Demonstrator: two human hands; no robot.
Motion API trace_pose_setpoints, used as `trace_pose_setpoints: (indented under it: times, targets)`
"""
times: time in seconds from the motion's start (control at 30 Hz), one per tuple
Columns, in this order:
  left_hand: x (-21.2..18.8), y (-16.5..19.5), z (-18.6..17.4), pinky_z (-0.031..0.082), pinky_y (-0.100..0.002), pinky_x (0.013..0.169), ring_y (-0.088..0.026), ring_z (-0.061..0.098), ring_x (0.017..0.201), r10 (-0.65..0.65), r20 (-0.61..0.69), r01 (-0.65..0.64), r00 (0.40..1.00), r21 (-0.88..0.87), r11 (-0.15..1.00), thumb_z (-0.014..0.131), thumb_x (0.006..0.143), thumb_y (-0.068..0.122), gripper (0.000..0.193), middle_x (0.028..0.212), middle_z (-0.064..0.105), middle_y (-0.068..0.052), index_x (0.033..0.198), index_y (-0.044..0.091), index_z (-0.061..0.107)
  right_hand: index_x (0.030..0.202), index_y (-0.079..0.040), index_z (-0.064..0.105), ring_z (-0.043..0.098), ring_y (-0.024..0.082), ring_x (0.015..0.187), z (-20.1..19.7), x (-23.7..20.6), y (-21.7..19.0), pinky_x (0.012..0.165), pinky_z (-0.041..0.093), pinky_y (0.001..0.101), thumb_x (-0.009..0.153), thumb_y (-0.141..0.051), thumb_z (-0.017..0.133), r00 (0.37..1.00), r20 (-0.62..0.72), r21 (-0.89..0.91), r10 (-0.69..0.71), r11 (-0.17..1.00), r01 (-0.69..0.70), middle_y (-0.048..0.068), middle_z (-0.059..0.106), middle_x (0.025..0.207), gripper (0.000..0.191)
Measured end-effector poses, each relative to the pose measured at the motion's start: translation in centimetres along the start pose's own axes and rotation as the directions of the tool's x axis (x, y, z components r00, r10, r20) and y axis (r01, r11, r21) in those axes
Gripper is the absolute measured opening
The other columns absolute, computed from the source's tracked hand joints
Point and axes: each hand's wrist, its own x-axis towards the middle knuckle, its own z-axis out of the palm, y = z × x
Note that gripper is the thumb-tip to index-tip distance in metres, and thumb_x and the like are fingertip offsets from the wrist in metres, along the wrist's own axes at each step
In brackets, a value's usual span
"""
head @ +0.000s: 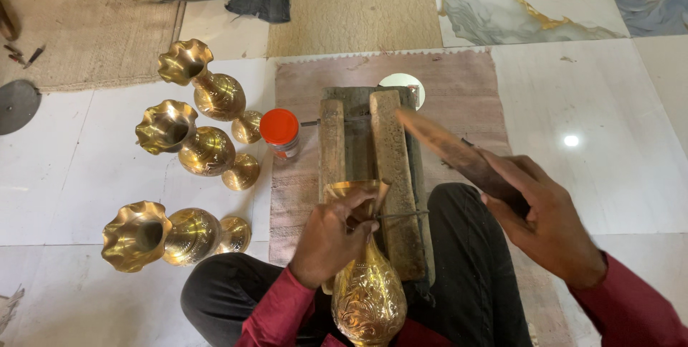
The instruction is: The person sits on the floor with a brass vase clamped between wooden blocks and engraves decorative floral patterns into its surface, holding a chisel against the brass and striking it with a wooden mallet. They reposition the vase and chisel repeatedly to work on different areas of the pattern.
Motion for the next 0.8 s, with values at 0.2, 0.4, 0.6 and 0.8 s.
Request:
trace_pose_setpoints:
  times: [0.2, 0.4, 0.6, 0.8]
  targets:
    - [1.8, 0.1, -0.9, 0.065, -0.037, 0.078, -0.022, 0.08, 0.075, -0.168, 0.283, 0.159, 0.944, 0.056, 0.986, 0.075, 0.086, 0.01, 0.05, 0.087, 0.079, -0.011, 0.134, 0.013, 0.064, 0.146, -0.02, 0.052, 0.069, 0.026, 0.096, 1.7, -3.2, 1.8, 0.072, 0.06, 0.0402, 0.083, -0.006, 0.072, 0.981, -0.103, 0.053, 0.165, 0.986, -0.16, 0.011, 0.067, 0.116, 0.068]
    - [2.5, -0.2, -1.2, 0.065, -0.035, 0.08, -0.021, 0.079, 0.077, -0.129, 0.347, 0.135, 0.929, 0.007, 0.991, 0.076, 0.087, 0.009, 0.048, 0.136, 0.067, -0.013, 0.133, 0.01, 0.062, 0.145, -0.018, 0.057, 0.07, 0.021, 0.092, 2.1, -4.5, 1.3, 0.067, 0.06, 0.0332, 0.082, -0.005, 0.069, 0.981, -0.107, -0.019, 0.164, 0.986, -0.167, 0.009, 0.066, 0.117, 0.065]
    - [2.3, -0.5, -1.6, 0.066, -0.033, 0.079, -0.02, 0.079, 0.083, -0.024, 0.326, 0.06, 0.945, -0.099, 0.993, 0.075, 0.081, 0.001, 0.051, 0.142, 0.065, -0.013, 0.13, 0.006, 0.066, 0.146, -0.011, 0.055, 0.07, 0.019, 0.09, 2.2, -3.7, 0.4, 0.06, 0.057, 0.0306, 0.085, -0.005, 0.069, 0.96, -0.128, 0.266, 0.25, 0.941, -0.21, 0.012, 0.067, 0.116, 0.062]
    - [1.9, -0.6, -1.7, 0.066, -0.033, 0.082, -0.019, 0.081, 0.084, -0.099, 0.327, 0.119, 0.94, -0.041, 0.992, 0.076, 0.087, 0.005, 0.05, 0.11, 0.079, -0.014, 0.135, 0.01, 0.066, 0.145, -0.013, 0.057, 0.068, 0.023, 0.101, 2.2, -2.3, 0.0, 0.075, 0.059, 0.034, 0.083, -0.004, 0.07, 0.984, -0.139, -0.092, -0.114, 0.991, 0.102, 0.013, 0.066, 0.119, 0.064]
